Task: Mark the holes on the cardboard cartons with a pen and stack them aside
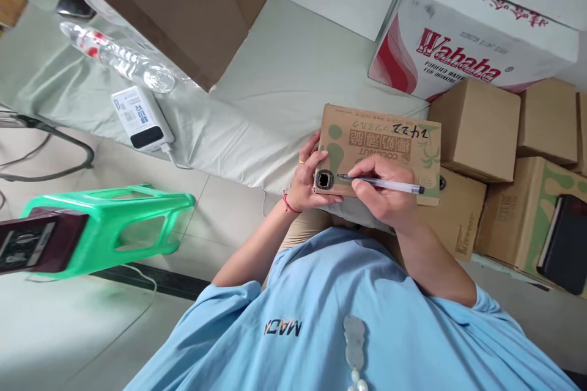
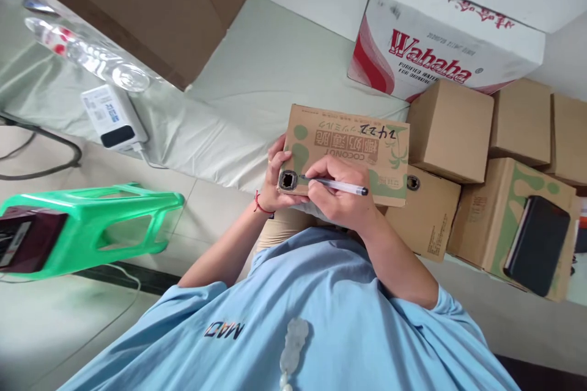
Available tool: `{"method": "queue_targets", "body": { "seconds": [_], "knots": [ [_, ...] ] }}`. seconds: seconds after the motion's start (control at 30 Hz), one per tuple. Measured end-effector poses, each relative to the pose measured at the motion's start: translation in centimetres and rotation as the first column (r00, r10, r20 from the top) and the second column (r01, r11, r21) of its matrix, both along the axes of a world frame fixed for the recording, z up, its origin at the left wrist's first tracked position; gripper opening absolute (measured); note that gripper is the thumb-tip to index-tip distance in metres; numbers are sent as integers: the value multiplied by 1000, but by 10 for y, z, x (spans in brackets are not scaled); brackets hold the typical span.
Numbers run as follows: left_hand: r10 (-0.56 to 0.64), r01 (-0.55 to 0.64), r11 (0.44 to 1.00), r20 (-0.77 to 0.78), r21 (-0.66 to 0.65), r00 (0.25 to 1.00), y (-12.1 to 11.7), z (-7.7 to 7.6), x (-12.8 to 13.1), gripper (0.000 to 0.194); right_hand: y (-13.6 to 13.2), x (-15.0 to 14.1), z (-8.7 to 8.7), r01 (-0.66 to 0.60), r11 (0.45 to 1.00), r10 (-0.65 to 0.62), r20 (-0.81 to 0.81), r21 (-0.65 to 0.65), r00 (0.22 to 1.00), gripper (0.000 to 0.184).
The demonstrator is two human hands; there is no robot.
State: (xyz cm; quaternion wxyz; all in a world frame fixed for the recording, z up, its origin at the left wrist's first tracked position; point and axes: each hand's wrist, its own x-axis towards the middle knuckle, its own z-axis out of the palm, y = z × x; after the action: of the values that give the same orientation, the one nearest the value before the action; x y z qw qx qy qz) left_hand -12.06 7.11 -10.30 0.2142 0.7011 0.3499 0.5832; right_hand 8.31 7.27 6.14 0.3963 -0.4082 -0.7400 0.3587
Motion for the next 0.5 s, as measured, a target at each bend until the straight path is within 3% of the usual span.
{"method": "queue_targets", "body": {
  "seconds": [0.13,0.33,0.5],
  "knots": [
    [17,-17,1000,4,7,1000,0,0,0,111,1,-3,0,-67,995,61,77,73,995,9],
    [6,-6,999,6,33,1000,2,1,2,115,0,-5,-2,-61,982,39,127,177,991,10],
    [62,-62,998,-14,-16,998,-1,-6,1,115,2,-1,1,-182,973,165,120,143,979,10]
  ]
}}
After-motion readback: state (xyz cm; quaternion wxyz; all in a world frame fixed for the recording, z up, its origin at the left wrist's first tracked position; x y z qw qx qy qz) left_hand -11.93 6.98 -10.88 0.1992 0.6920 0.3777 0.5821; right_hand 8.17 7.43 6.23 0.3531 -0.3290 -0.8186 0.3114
